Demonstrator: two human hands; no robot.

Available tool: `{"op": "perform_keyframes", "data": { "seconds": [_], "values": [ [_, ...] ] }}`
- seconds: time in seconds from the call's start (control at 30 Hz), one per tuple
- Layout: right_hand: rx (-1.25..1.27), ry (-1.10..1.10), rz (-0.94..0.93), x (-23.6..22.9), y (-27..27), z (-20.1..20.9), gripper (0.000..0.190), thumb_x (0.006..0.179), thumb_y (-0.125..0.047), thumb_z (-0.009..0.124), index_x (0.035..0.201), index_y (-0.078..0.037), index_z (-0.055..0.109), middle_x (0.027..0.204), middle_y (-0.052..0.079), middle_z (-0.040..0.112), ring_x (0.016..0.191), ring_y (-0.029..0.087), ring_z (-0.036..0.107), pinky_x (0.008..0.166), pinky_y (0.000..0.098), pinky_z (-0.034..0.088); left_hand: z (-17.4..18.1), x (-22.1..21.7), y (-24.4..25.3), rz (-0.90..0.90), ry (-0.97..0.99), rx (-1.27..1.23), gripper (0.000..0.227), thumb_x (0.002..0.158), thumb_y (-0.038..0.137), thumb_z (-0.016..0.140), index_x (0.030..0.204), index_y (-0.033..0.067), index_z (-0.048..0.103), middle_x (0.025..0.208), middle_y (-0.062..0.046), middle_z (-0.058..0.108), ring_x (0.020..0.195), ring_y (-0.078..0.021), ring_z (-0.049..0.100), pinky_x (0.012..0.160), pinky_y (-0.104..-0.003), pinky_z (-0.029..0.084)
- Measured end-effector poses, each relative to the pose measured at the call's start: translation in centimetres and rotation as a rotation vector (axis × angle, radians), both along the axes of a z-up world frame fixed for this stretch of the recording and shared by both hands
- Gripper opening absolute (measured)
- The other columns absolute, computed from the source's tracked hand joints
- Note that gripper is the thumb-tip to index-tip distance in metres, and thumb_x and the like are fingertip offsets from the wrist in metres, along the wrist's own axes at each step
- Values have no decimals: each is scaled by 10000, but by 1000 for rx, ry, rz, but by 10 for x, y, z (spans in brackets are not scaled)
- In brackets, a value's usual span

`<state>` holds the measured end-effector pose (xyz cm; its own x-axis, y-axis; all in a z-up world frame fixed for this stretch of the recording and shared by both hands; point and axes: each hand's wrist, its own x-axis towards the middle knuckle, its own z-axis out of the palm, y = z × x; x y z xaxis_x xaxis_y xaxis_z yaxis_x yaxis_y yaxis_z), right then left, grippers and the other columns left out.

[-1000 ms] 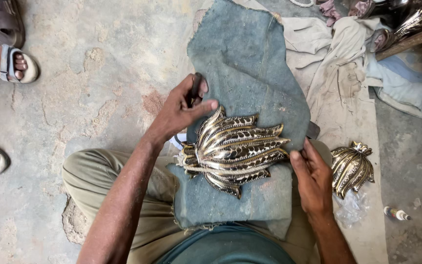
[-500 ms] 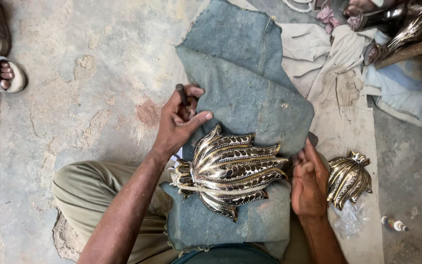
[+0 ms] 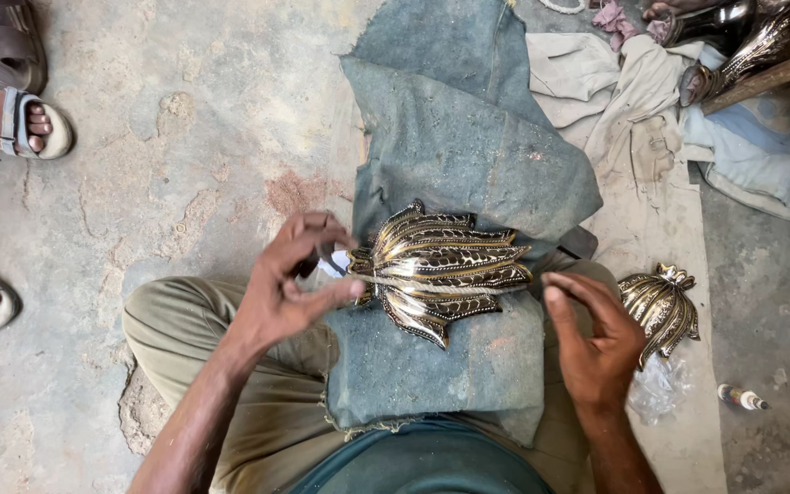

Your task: The person sits on the floor and uses a hammer and chisel to shape and emboss a decorative metal object resting on a cloth-covered block. The person repeatedly strikes the chisel to create patterns on the metal surface.

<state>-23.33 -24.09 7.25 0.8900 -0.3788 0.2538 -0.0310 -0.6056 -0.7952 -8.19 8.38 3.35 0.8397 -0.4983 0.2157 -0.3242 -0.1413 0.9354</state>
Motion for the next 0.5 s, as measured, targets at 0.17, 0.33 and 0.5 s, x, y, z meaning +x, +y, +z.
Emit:
{"op": "perform_keyframes", "data": {
  "seconds": [0.17,0.33,0.5],
  "values": [
    [315,100,-68,7,13,-10,308,950,-63,733,1245,23,706,1147,122,753,1038,149,710,925,271,573,-4,-33,7,-28,95,-12,537,837,252,844,1318,89,668,1353,-110,651,1265,-256,608,1078,-396,495],
    [389,89,-41,8,17,-18,341,956,-86,714,1273,34,670,1144,108,741,1026,137,693,918,257,562,-12,-45,0,85,275,22,516,856,182,821,1353,144,685,1340,-73,712,1081,-213,656,952,-331,545],
    [475,120,-102,13,5,-32,287,999,-119,690,1223,59,703,1077,108,749,982,134,693,900,248,554,-11,-49,1,95,-27,29,520,863,156,826,1356,120,667,1318,-89,661,1185,-204,632,999,-328,520]
  ]
}}
